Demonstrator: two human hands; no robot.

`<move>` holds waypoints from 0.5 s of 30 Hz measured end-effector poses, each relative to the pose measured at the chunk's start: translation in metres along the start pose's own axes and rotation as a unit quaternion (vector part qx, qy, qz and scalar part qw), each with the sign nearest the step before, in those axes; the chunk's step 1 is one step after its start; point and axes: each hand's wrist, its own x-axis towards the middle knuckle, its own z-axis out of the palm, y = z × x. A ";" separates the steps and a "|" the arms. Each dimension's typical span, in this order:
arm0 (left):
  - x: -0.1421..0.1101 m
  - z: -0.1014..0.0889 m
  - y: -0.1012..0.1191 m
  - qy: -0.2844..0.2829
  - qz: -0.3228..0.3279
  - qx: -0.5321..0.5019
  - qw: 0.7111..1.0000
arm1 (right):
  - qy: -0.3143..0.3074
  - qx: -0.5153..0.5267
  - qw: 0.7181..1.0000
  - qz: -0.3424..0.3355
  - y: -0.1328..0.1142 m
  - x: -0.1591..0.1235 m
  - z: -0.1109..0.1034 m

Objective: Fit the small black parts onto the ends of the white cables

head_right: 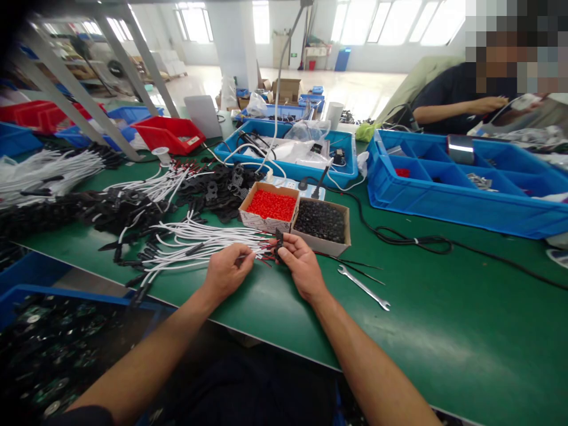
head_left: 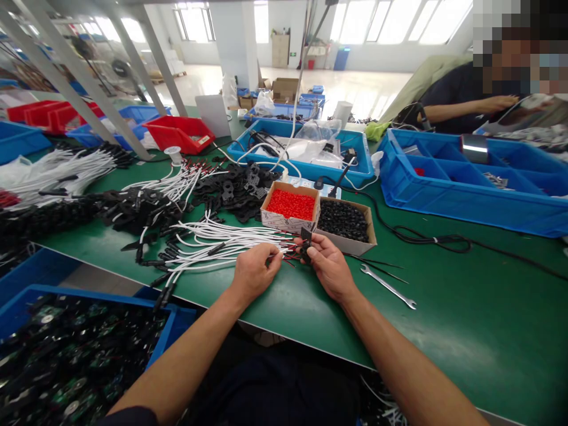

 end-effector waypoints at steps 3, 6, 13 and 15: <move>0.001 -0.002 -0.001 -0.008 0.032 0.022 0.999 | 0.001 -0.030 0.999 -0.011 0.002 0.001 -0.002; 0.002 -0.002 -0.002 -0.015 0.041 0.004 0.999 | -0.011 -0.049 0.999 -0.015 0.003 0.001 -0.002; 0.001 0.005 0.003 -0.067 -0.058 -0.169 0.982 | -0.069 -0.064 0.995 -0.016 0.006 -0.001 0.006; 0.000 0.006 0.003 -0.088 -0.067 -0.192 0.975 | -0.066 -0.066 0.995 -0.019 0.006 -0.001 0.007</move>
